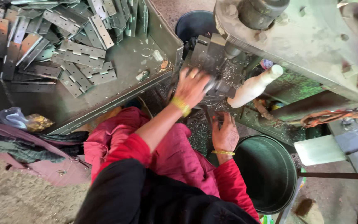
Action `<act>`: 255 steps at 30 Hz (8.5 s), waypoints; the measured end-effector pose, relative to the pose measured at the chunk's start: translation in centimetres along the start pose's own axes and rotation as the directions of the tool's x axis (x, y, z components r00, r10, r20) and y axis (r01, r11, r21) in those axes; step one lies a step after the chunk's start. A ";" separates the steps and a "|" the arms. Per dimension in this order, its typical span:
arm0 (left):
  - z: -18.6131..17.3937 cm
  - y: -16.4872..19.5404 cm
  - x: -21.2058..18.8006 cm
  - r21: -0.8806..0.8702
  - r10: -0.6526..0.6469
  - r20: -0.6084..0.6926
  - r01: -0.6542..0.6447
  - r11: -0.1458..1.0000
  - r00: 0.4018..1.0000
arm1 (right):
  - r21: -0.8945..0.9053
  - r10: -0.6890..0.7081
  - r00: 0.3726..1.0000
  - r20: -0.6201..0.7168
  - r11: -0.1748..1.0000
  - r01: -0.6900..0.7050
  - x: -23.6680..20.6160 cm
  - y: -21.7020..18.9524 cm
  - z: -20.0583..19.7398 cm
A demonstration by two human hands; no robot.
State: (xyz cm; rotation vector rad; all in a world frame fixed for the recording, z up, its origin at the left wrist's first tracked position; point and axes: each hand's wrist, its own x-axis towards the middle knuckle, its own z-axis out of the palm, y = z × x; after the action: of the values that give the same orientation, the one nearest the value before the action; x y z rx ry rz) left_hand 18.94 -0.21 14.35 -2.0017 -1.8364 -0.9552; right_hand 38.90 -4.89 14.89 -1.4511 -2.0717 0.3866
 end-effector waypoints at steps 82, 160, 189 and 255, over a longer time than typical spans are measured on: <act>10.3 -0.6 10.4 0.586 -0.488 0.554 0.099 0.804 0.675 | -0.003 0.253 0.896 0.365 0.963 -0.271 -6.0 14.9 16.1; 1.6 2.5 5.8 0.328 -0.400 0.736 0.230 0.916 0.546 | -0.047 0.254 0.852 0.457 0.964 -0.262 -1.1 15.8 12.5; 7.1 0.8 7.3 0.412 -0.456 0.637 0.226 0.883 0.622 | -0.056 0.279 0.826 0.490 0.955 -0.290 -0.8 15.1 12.2; 12.3 -3.1 11.5 0.483 -0.471 0.523 0.209 0.850 0.710 | -0.081 0.183 0.932 0.314 0.983 -0.166 -4.2 16.1 15.2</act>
State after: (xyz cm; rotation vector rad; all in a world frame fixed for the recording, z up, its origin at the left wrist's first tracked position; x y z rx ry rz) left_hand 19.31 16.66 11.46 -1.8615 -2.5695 0.1014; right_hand 43.00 -1.54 -7.06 -1.7048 -2.2209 0.6834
